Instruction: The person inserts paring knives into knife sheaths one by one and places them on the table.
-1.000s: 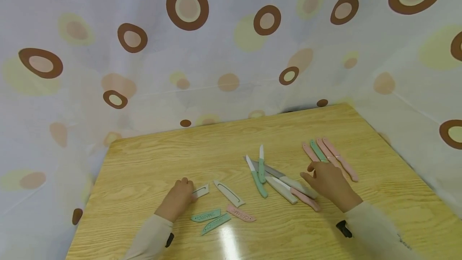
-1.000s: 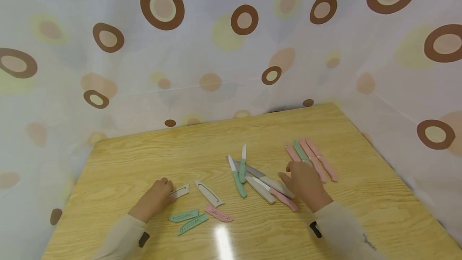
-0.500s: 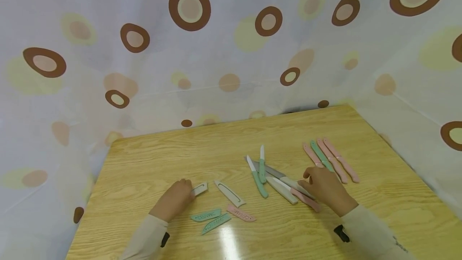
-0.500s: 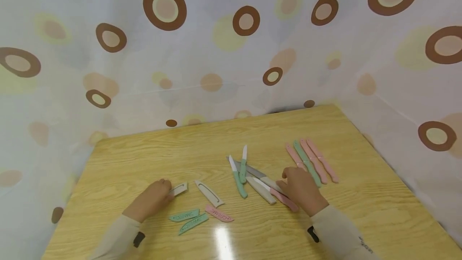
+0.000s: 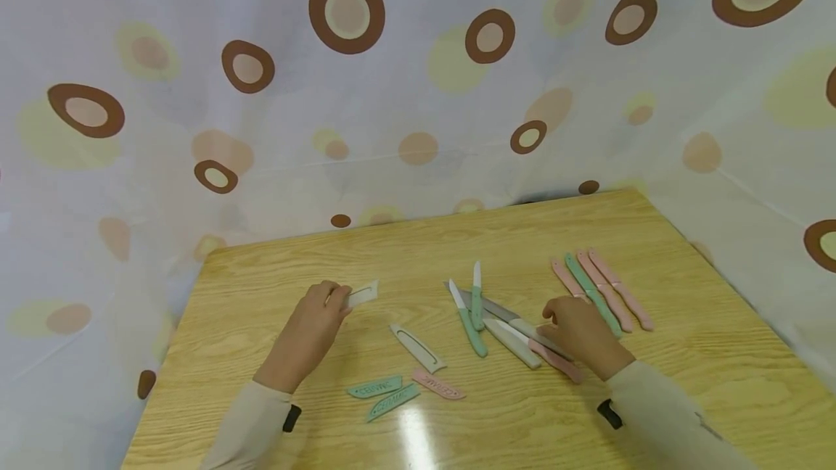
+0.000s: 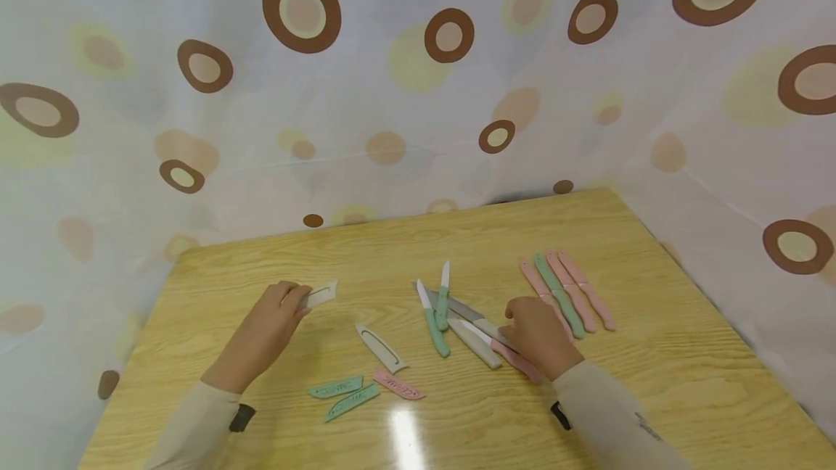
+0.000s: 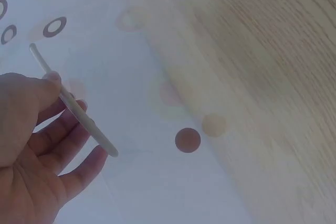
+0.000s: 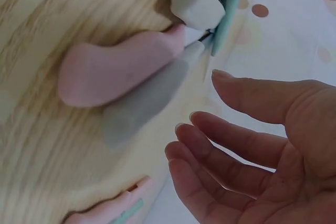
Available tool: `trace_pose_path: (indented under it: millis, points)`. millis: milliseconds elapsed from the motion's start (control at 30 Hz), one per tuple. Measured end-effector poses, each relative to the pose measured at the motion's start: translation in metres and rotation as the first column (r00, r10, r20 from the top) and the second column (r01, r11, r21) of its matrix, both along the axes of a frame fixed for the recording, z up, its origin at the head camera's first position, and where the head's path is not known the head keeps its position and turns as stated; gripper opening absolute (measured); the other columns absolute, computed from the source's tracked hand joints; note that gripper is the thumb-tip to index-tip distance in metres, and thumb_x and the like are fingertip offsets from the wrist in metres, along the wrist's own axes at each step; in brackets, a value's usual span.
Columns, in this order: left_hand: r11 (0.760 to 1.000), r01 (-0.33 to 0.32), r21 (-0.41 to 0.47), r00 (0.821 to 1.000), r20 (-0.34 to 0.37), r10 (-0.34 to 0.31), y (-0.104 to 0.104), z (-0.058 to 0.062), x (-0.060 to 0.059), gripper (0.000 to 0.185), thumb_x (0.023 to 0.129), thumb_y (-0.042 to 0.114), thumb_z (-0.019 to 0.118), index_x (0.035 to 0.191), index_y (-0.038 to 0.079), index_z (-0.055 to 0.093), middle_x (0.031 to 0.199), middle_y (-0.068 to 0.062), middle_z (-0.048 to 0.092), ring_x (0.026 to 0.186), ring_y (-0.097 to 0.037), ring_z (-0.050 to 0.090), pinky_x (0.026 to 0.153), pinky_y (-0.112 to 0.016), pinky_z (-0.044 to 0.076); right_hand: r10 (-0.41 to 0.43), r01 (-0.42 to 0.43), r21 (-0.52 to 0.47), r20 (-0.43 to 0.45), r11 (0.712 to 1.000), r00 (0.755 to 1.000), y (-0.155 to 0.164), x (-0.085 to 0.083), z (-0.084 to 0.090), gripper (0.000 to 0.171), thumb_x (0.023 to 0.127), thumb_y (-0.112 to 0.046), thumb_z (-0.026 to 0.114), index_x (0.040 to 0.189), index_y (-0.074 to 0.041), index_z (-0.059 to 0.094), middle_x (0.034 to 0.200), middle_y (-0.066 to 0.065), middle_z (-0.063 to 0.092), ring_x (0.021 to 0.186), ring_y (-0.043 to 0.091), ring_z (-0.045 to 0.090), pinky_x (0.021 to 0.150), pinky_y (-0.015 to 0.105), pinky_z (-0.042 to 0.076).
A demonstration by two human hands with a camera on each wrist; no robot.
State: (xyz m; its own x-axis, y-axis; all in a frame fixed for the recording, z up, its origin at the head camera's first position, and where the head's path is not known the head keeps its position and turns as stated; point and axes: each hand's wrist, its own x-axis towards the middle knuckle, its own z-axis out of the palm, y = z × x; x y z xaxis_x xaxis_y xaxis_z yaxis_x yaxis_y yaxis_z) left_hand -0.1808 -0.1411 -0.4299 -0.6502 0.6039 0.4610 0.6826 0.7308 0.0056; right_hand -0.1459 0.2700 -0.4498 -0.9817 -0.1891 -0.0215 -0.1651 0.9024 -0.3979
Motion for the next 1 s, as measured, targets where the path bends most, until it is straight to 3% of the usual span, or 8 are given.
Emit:
trace_pose_path:
  millis: [33, 133, 367, 567, 700, 800, 867, 1000]
  points:
    - [1.000, 0.002, -0.003, 1.000, -0.001, -0.002, 0.001, -0.001, 0.000, 0.030, 0.100, 0.022, 0.050, 0.115, -0.004, 0.057, 0.104, -0.016, 0.059, 0.089, -0.027, 0.059, 0.073, -0.032, 0.055, 0.008, -0.008, 0.007, 0.002, 1.000, 1.000, 0.000, -0.001, -0.002, 0.021, 0.083, -0.007, 0.071, 0.096, 0.009, 0.067, 0.083, 0.012, 0.067, 0.072, 0.022, 0.062, 0.063, 0.038, 0.055]
    - [1.000, 0.006, -0.019, 1.000, -0.008, -0.006, 0.004, -0.004, 0.001, 0.029, 0.090, 0.010, 0.067, 0.113, -0.004, 0.059, 0.102, -0.015, 0.060, 0.087, -0.025, 0.060, 0.072, -0.031, 0.055, 0.031, -0.031, 0.011, 0.001, 0.999, 1.000, -0.001, -0.004, -0.007, 0.018, 0.083, -0.004, 0.069, 0.096, 0.009, 0.067, 0.089, 0.018, 0.068, 0.076, 0.028, 0.065, 0.066, 0.042, 0.056]
    - [1.000, 0.007, -0.014, 1.000, -0.009, -0.007, 0.003, -0.013, 0.002, 0.030, 0.087, 0.008, 0.071, 0.111, -0.005, 0.060, 0.100, -0.015, 0.061, 0.086, -0.026, 0.060, 0.072, -0.031, 0.056, 0.037, -0.037, 0.052, -0.002, 0.998, 0.999, -0.008, -0.003, -0.013, 0.016, 0.083, -0.002, 0.071, 0.096, 0.007, 0.068, 0.091, 0.017, 0.069, 0.086, 0.033, 0.065, 0.075, 0.045, 0.055]
    - [1.000, -0.001, -0.010, 1.000, 0.002, 0.001, 0.001, -0.017, 0.004, 0.030, 0.085, 0.008, 0.072, 0.110, -0.005, 0.061, 0.099, -0.014, 0.061, 0.085, -0.025, 0.060, 0.070, -0.032, 0.055, 0.016, -0.017, 0.054, 0.012, 0.998, 1.000, -0.009, -0.002, -0.018, 0.013, 0.083, -0.001, 0.070, 0.094, 0.007, 0.068, 0.087, 0.013, 0.067, 0.081, 0.028, 0.064, 0.069, 0.042, 0.055]
    - [1.000, -0.012, -0.017, 1.000, 0.025, 0.012, 0.003, -0.019, 0.004, 0.031, 0.086, 0.009, 0.071, 0.112, -0.004, 0.061, 0.101, -0.014, 0.061, 0.087, -0.025, 0.060, 0.071, -0.032, 0.056, 0.008, -0.009, 0.072, 0.015, 0.997, 1.000, -0.001, 0.000, -0.018, 0.005, 0.082, 0.003, 0.064, 0.084, 0.004, 0.068, 0.081, 0.010, 0.066, 0.072, 0.022, 0.062, 0.063, 0.038, 0.054]
    - [1.000, -0.008, -0.002, 0.999, 0.040, 0.008, 0.004, -0.020, 0.004, 0.031, 0.087, 0.009, 0.071, 0.114, -0.003, 0.060, 0.103, -0.015, 0.060, 0.087, -0.025, 0.061, 0.072, -0.031, 0.056, -0.001, -0.002, 0.056, 0.048, 0.998, 0.999, 0.006, 0.005, -0.016, 0.016, 0.080, 0.007, 0.058, 0.068, -0.001, 0.064, 0.065, 0.005, 0.059, 0.055, 0.013, 0.049, 0.047, 0.027, 0.042]
    - [1.000, 0.005, 0.014, 0.999, 0.048, -0.005, 0.005, -0.021, 0.004, 0.032, 0.087, 0.008, 0.070, 0.115, -0.003, 0.059, 0.104, -0.015, 0.059, 0.088, -0.025, 0.061, 0.072, -0.031, 0.056, -0.007, 0.004, 0.049, 0.058, 0.999, 0.998, 0.011, 0.010, -0.013, 0.019, 0.080, 0.008, 0.058, 0.065, -0.002, 0.063, 0.061, 0.003, 0.056, 0.051, 0.011, 0.043, 0.045, 0.024, 0.036]
    - [0.999, 0.026, 0.035, 0.999, 0.045, -0.028, 0.007, -0.021, 0.004, 0.032, 0.088, 0.006, 0.069, 0.116, -0.004, 0.058, 0.105, -0.016, 0.059, 0.088, -0.024, 0.061, 0.073, -0.030, 0.056, -0.002, 0.002, 0.086, 0.006, 0.996, 1.000, 0.021, 0.023, -0.006, 0.012, 0.081, 0.004, 0.067, 0.070, 0.001, 0.066, 0.066, 0.005, 0.062, 0.056, 0.012, 0.053, 0.049, 0.027, 0.047]
